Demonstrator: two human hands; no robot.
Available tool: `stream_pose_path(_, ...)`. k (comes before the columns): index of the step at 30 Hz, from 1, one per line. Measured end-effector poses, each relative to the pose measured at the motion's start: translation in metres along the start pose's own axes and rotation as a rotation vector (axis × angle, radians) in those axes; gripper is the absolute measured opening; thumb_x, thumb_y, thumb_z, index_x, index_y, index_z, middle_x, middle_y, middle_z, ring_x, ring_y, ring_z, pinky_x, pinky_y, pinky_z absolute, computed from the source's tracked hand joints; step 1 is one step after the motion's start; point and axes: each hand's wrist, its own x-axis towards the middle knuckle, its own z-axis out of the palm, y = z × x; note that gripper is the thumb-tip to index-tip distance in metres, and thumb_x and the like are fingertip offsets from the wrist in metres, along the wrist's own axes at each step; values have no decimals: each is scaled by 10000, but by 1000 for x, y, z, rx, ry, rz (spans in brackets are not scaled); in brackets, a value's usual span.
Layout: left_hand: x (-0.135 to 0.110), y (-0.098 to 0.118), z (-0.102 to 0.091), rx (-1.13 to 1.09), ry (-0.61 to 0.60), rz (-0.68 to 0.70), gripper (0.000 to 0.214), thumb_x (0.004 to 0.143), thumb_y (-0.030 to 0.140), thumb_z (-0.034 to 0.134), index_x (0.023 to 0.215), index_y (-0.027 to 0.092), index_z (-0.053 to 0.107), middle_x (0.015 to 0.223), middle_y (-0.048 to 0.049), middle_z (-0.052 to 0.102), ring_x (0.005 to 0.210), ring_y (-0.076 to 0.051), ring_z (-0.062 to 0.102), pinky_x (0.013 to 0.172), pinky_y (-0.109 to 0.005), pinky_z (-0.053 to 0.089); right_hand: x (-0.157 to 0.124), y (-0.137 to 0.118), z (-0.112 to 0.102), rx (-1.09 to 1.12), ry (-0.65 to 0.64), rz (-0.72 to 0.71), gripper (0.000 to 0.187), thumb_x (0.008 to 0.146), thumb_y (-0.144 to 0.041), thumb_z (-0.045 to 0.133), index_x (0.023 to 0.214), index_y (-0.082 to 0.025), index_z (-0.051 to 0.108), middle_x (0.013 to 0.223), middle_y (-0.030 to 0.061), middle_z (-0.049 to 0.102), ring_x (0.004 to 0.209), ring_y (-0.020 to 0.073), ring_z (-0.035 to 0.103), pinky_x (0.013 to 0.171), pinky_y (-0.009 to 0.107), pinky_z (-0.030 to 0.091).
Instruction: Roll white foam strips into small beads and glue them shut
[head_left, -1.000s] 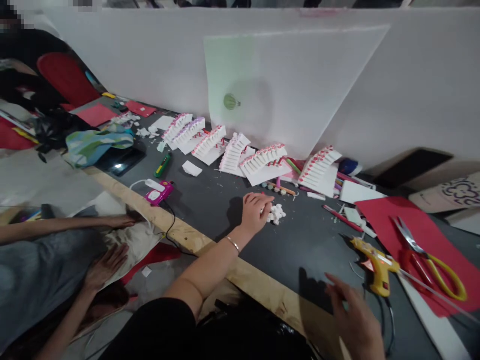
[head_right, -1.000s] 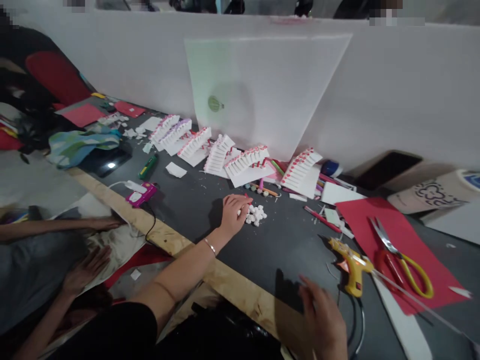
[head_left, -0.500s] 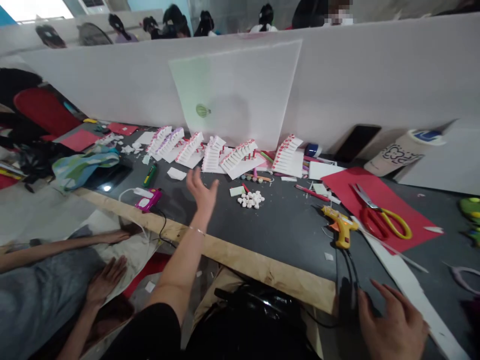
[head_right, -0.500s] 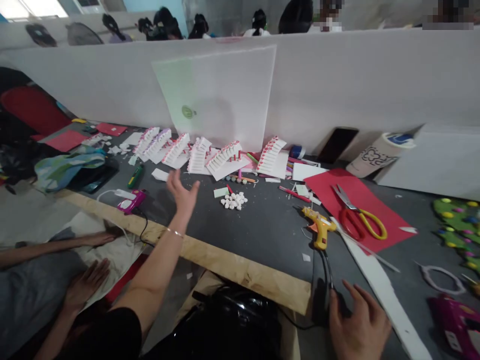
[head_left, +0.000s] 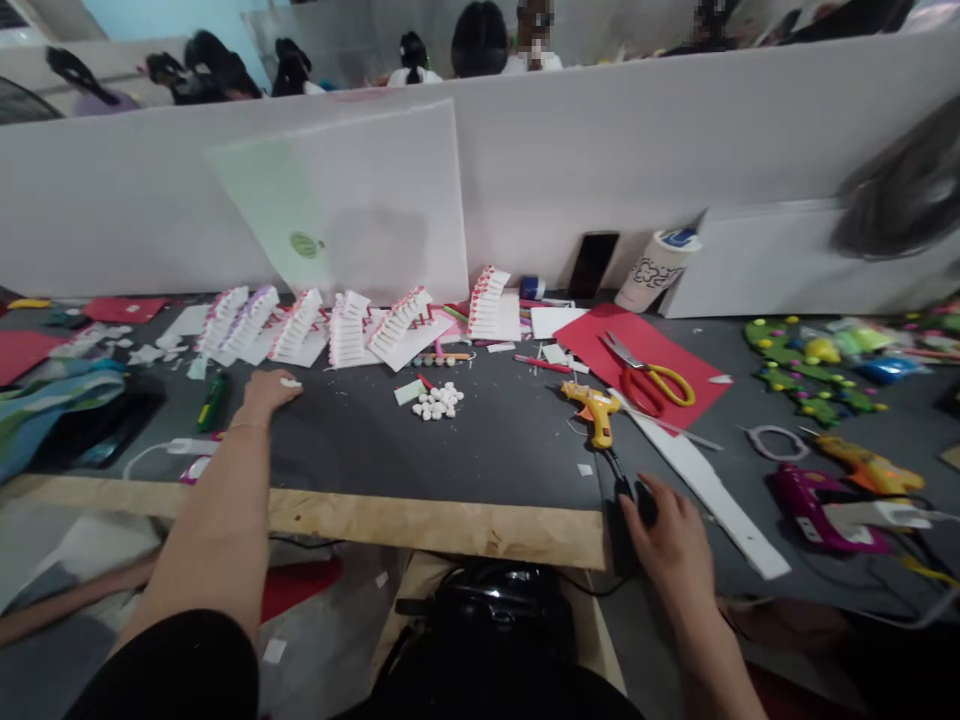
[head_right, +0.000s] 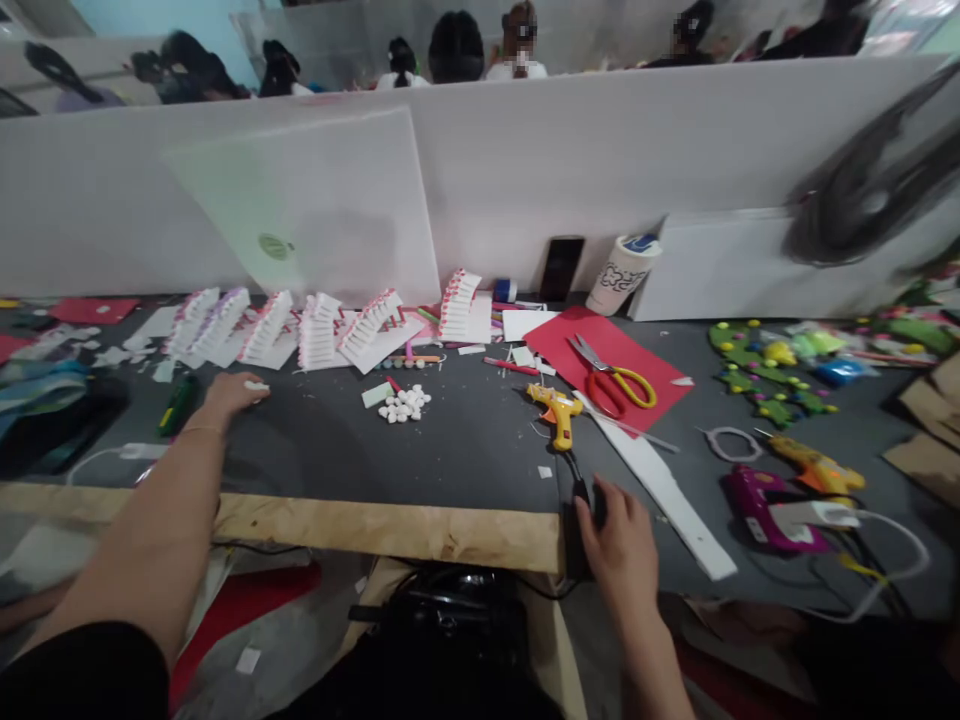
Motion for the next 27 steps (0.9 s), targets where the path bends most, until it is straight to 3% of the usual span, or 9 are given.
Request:
stream_pose_path(3,-13,14,4,151,-216,-111,152,748,311,598,709,164,602,648,-34,503,913,-343,627,833,-469,521,18,-16,6,-115,-50,-19,530,926,-531,439,1282,-154,546,1013,148,638,945,311,576,812,434,478)
stream_pose_path(4,-21,22,8,188,-286,-88,99,735,265,593,737,168,615,634,-25,493,880,-325,622,813,-440,525,25,-21,8,-147,-64,-27,519,924,-507,458,1295,-152,535,1008,148,636,947,312,575,808,429,476)
stream_pose_path(6,-47,39,17,176,-309,-18,87,728,225,574,764,176,636,665,-22,521,862,-287,607,828,-404,515,38,-29,13,-171,-86,-36,488,924,-445,481,1312,-151,519,999,142,632,941,302,579,799,410,473)
stream_pose_path(9,-107,71,35,111,-375,175,161,683,277,663,824,205,692,865,-37,606,967,-261,589,939,-365,478,51,-32,21,-111,-88,-29,420,920,-334,477,1302,-165,509,991,119,629,892,263,599,758,368,474)
stream_pose_path(11,-154,96,47,6,-380,444,216,735,315,642,913,219,716,1038,-70,598,991,-263,581,964,-395,470,55,-31,24,-52,-86,-35,393,907,-286,471,1282,-173,510,983,105,635,856,243,611,728,347,472)
stream_pose_path(15,-220,161,69,-81,-360,671,198,761,239,652,949,259,709,1106,-68,569,1003,-262,550,920,-402,500,58,-31,27,-39,-88,-21,352,915,-310,477,1236,-174,526,945,91,662,818,231,637,660,313,450)
stream_pose_path(18,-222,213,86,-70,-326,744,188,759,185,678,940,233,699,1093,-91,557,980,-267,541,878,-404,514,65,-35,28,-88,-86,22,391,920,-443,505,1184,-156,543,915,99,680,818,240,653,602,289,410)
stream_pose_path(22,-189,270,110,-70,-265,744,222,767,204,715,987,217,693,1121,-121,554,1017,-288,552,866,-417,521,78,-39,31,-160,-97,88,354,935,-465,474,1042,-146,584,834,101,685,683,205,639,513,270,316)
stream_pose_path(27,-154,296,134,-199,-264,652,675,745,388,779,1344,207,526,1314,-178,538,1193,-362,526,964,-507,479,72,-34,27,-210,4,153,373,958,-446,410,1031,-130,594,818,118,672,647,211,620,502,287,306)
